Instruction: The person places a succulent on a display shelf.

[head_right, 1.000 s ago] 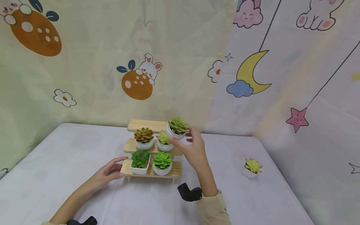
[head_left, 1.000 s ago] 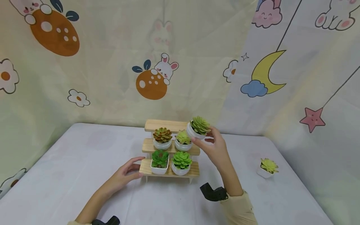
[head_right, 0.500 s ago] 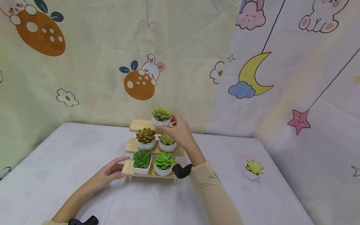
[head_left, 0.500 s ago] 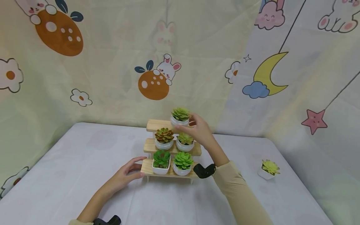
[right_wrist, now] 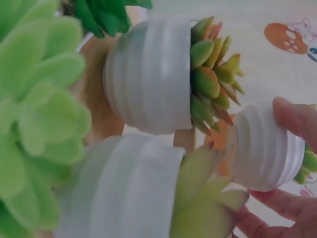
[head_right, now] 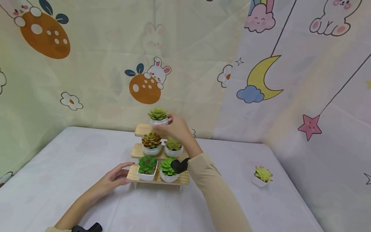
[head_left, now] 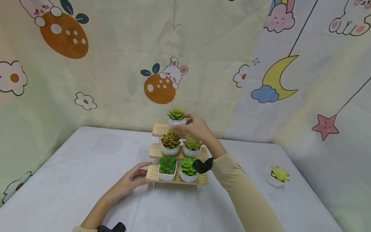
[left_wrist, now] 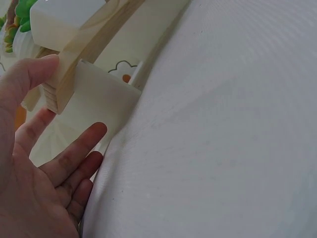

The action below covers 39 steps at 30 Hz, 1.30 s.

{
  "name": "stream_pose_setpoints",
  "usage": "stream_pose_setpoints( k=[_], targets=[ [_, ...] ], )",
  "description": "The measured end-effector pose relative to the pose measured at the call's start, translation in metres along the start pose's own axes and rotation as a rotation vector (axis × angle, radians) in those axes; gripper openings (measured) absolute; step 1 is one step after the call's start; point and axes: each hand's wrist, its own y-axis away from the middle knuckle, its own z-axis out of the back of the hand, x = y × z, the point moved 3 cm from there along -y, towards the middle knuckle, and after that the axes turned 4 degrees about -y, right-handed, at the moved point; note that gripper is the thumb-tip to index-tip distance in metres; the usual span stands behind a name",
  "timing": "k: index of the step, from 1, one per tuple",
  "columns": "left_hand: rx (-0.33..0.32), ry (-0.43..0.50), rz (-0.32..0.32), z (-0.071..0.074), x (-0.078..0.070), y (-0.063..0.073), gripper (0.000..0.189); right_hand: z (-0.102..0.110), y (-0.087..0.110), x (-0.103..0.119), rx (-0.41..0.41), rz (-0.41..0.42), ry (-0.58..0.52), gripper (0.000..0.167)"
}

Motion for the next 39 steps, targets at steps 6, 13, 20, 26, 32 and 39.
stream_pose_setpoints(
  k=[6, 13, 20, 26, 32, 39],
  targets=[
    [-0.004, 0.01, -0.009, 0.0, 0.0, 0.0, 0.059, -0.009, -0.002, 0.01, 0.009, -0.005, 0.071, 0.069],
    [0.002, 0.016, -0.011, -0.001, 0.002, -0.001, 0.059, -0.015, -0.003, 0.011, -0.014, -0.029, 0.147, 0.066],
    [-0.007, 0.016, -0.004, -0.001, 0.002, 0.0, 0.059, -0.02, -0.003, 0.014, 0.025, -0.06, 0.259, 0.074],
    [-0.034, 0.007, 0.004, 0.0, 0.002, 0.0, 0.058, -0.021, -0.001, 0.019, 0.003, -0.091, 0.282, 0.078],
    [-0.032, -0.007, 0.004, 0.0, -0.001, 0.001, 0.058, -0.023, -0.001, 0.019, -0.01, -0.139, 0.289, 0.082],
    [-0.036, -0.012, 0.004, 0.0, 0.001, -0.001, 0.059, -0.02, 0.002, 0.014, 0.003, -0.084, 0.22, 0.083]
  ],
)
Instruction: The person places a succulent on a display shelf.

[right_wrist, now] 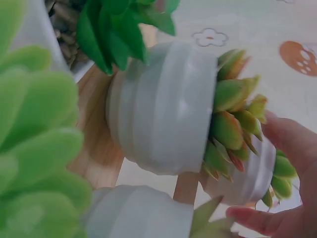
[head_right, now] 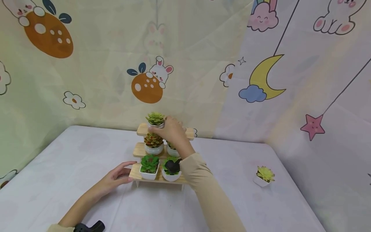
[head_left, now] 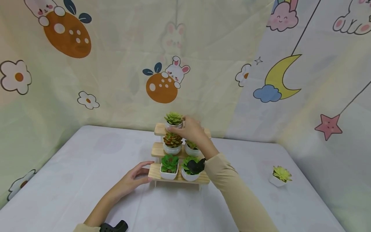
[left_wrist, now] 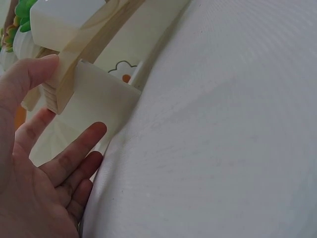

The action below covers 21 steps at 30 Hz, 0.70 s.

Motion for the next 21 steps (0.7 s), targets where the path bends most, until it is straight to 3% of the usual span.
stream_pose_setpoints(
  k=[5, 8, 16, 21],
  targets=[
    [-0.009, 0.006, 0.013, 0.0, 0.001, -0.001, 0.059, 0.004, 0.005, -0.011, 0.064, 0.083, -0.157, 0.082],
    [-0.007, 0.002, 0.013, -0.001, 0.001, -0.001, 0.059, 0.011, 0.013, -0.021, 0.061, 0.133, -0.204, 0.08],
    [0.005, 0.007, -0.014, -0.001, -0.001, 0.0, 0.058, 0.031, 0.053, -0.056, -0.084, 0.172, -0.302, 0.075],
    [0.003, 0.002, -0.013, -0.001, -0.002, -0.001, 0.058, 0.032, 0.077, -0.082, -0.184, 0.169, -0.289, 0.072]
  ],
)
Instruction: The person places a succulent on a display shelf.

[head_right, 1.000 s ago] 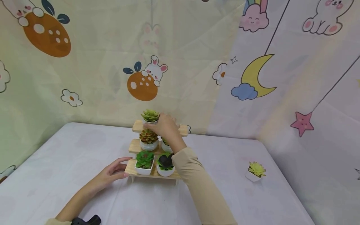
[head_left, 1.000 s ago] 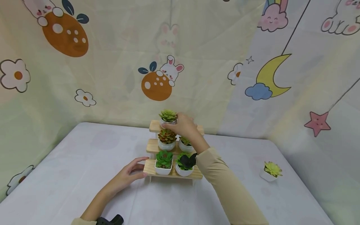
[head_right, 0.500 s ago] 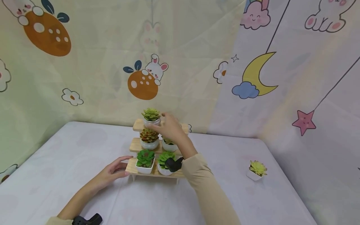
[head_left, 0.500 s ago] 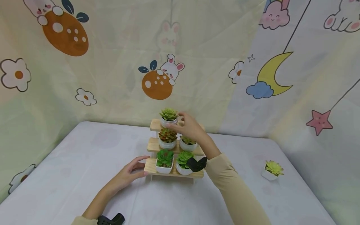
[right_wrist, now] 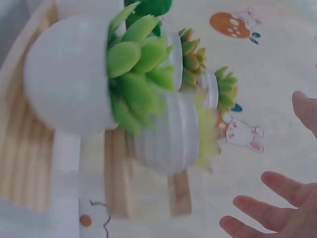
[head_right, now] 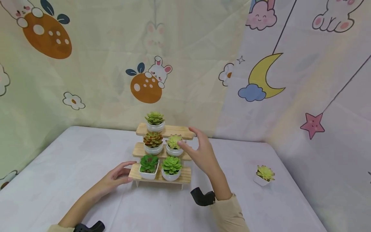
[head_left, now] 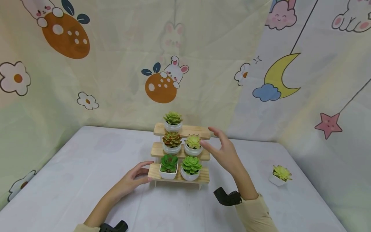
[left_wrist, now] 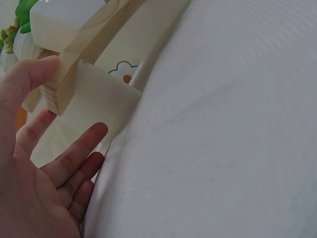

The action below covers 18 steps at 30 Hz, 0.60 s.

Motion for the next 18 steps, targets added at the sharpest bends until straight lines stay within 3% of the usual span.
stream_pose_setpoints(
  k=[8, 18],
  targets=[
    [0.006, 0.01, 0.02, 0.0, 0.001, 0.002, 0.059, 0.03, 0.029, -0.029, -0.075, -0.028, 0.075, 0.078],
    [0.003, 0.004, -0.002, 0.001, 0.0, 0.0, 0.058, 0.065, 0.049, -0.051, -0.122, -0.136, 0.111, 0.083]
  ],
)
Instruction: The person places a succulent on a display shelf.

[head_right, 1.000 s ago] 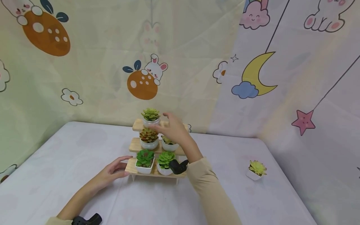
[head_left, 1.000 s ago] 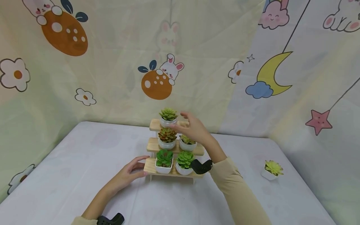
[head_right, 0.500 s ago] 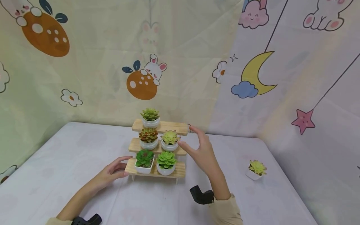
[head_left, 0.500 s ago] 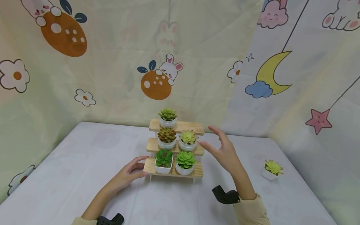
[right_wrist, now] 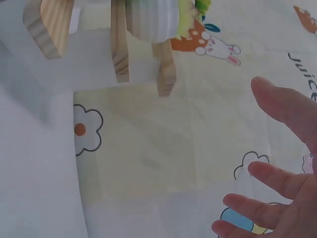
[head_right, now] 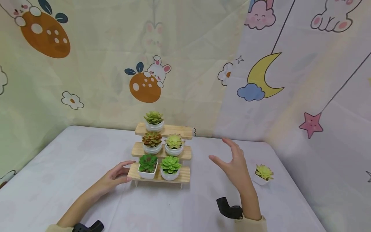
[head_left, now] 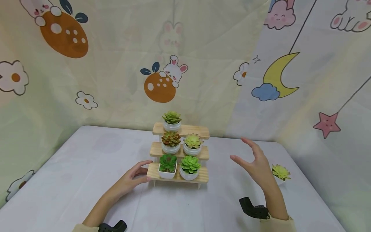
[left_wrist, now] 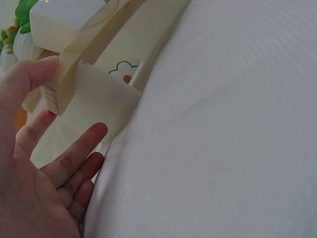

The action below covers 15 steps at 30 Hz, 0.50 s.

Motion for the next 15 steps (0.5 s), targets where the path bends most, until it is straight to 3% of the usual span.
stream_pose_setpoints(
  k=[10, 15],
  targets=[
    [-0.002, -0.01, 0.003, -0.001, -0.001, -0.002, 0.058, 0.024, 0.002, -0.022, -0.085, -0.011, 0.071, 0.083],
    [-0.005, -0.008, 0.003, 0.0, 0.0, -0.001, 0.057, 0.04, 0.004, -0.044, -0.127, -0.083, 0.092, 0.085]
  ],
)
